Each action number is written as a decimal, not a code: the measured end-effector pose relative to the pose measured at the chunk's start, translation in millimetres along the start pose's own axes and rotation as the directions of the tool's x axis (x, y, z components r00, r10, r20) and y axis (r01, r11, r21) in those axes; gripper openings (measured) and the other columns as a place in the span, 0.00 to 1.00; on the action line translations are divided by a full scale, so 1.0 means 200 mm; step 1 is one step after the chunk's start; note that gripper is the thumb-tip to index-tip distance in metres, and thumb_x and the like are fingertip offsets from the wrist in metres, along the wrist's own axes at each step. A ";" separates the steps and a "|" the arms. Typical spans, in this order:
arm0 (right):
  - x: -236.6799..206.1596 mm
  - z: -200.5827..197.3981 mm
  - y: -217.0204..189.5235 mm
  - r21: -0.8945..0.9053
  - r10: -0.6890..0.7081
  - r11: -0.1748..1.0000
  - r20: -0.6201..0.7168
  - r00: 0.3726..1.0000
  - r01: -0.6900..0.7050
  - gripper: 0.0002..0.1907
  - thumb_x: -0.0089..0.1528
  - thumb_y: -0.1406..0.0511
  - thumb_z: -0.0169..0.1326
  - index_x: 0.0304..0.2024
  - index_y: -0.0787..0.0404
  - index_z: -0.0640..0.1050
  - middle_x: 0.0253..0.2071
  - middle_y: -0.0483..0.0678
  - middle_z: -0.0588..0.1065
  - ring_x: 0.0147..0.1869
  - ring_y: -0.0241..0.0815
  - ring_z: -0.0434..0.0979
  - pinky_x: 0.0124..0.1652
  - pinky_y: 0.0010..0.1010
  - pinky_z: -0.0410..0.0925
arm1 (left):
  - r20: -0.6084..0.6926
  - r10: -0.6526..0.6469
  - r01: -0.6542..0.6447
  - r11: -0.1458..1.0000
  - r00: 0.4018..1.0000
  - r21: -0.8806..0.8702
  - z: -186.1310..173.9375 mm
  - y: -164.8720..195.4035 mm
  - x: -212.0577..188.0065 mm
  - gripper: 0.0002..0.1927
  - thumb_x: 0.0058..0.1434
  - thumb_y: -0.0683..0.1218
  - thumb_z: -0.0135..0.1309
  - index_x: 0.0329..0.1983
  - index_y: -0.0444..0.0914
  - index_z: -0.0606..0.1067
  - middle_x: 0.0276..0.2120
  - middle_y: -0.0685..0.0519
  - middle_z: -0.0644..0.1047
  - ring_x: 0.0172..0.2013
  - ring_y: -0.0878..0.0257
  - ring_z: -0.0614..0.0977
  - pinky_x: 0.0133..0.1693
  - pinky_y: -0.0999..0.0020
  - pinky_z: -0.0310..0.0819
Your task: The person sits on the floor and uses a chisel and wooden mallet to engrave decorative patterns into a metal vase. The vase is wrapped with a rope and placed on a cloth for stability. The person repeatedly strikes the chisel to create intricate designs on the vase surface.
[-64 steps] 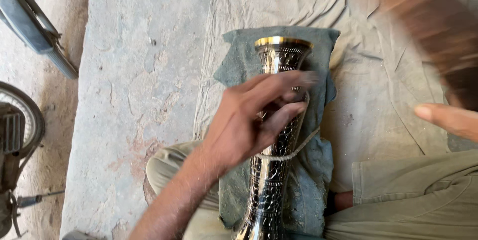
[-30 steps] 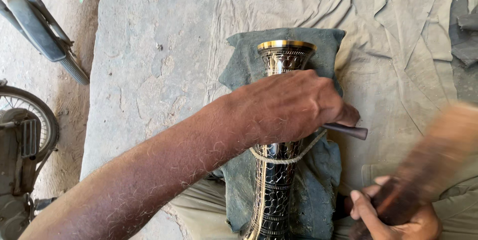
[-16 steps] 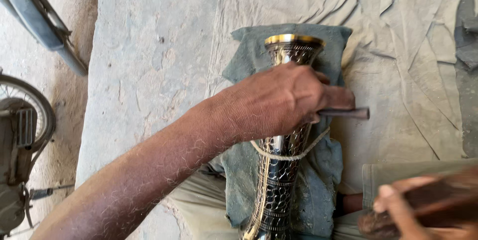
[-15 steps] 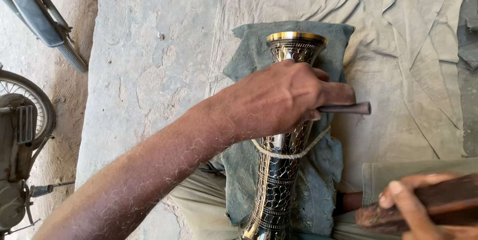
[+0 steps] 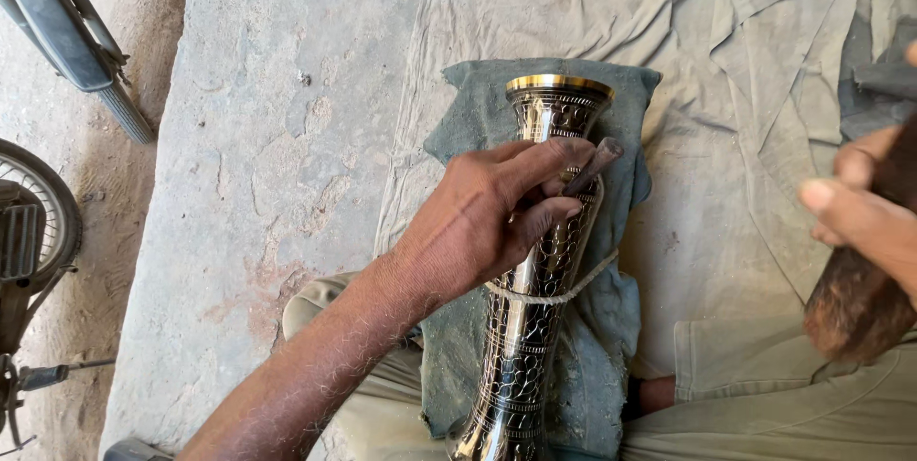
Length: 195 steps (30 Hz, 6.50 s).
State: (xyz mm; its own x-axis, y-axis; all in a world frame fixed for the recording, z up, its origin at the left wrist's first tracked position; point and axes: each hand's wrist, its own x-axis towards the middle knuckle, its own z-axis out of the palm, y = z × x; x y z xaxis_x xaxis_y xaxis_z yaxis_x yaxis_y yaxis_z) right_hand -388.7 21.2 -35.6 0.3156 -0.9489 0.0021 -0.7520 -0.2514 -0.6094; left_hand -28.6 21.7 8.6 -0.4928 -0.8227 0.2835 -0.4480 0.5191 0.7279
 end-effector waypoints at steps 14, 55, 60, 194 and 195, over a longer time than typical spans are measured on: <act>0.25 -0.21 -0.53 -0.267 0.057 0.964 0.141 0.988 -0.017 0.29 0.60 0.69 0.60 0.64 0.50 0.77 0.38 0.49 0.78 0.35 0.41 0.79 0.36 0.36 0.74 | -0.463 -0.292 0.242 0.956 0.837 -0.165 0.23 0.04 -0.18 0.21 0.65 0.42 0.64 0.59 0.34 0.73 0.35 0.54 0.79 0.35 0.69 0.85 0.35 0.76 0.86; -0.77 0.59 -0.04 0.581 0.472 0.721 -0.014 0.882 -0.377 0.24 0.52 0.77 0.67 0.51 0.69 0.78 0.25 0.50 0.76 0.24 0.40 0.78 0.24 0.32 0.75 | 0.591 -0.150 -0.153 0.889 0.792 0.431 0.14 0.04 0.26 0.17 0.79 0.42 0.35 0.50 0.36 0.78 0.47 0.47 0.81 0.23 0.67 0.82 0.24 0.75 0.76; -0.80 0.74 -0.17 0.713 0.504 0.627 -0.063 0.862 -0.314 0.19 0.52 0.77 0.66 0.45 0.70 0.77 0.28 0.51 0.77 0.25 0.39 0.83 0.26 0.32 0.77 | 0.604 0.025 -0.208 0.950 0.797 0.235 0.15 0.08 0.36 0.19 0.70 0.39 0.40 0.56 0.45 0.79 0.33 0.48 0.84 0.21 0.62 0.84 0.26 0.68 0.81; -0.90 -0.06 -0.38 0.723 0.499 0.543 0.131 0.857 -0.427 0.28 0.56 0.75 0.62 0.59 0.66 0.71 0.35 0.47 0.77 0.33 0.34 0.77 0.38 0.27 0.73 | 0.289 -0.644 0.585 0.765 0.708 0.270 0.54 0.05 -0.51 0.26 0.62 0.41 0.65 0.63 0.40 0.74 0.36 0.49 0.82 0.29 0.60 0.81 0.27 0.66 0.79; -0.99 -0.16 -0.36 0.491 0.476 0.774 -0.034 0.879 -0.400 0.19 0.55 0.75 0.62 0.48 0.67 0.75 0.33 0.47 0.78 0.32 0.34 0.78 0.40 0.26 0.74 | 0.330 -0.659 0.539 0.748 0.676 0.388 0.71 0.01 -0.59 0.25 0.61 0.41 0.65 0.63 0.40 0.74 0.36 0.49 0.82 0.29 0.61 0.81 0.28 0.66 0.79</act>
State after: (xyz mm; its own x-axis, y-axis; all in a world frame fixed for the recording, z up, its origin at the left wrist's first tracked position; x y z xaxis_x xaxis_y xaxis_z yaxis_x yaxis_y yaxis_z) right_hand -415.4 221.2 33.6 -0.0999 -0.9601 -0.2612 -0.4243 0.2785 -0.8616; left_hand -77.6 152.3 -110.6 -0.2842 -0.8219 -0.4937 -0.8898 0.0344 0.4550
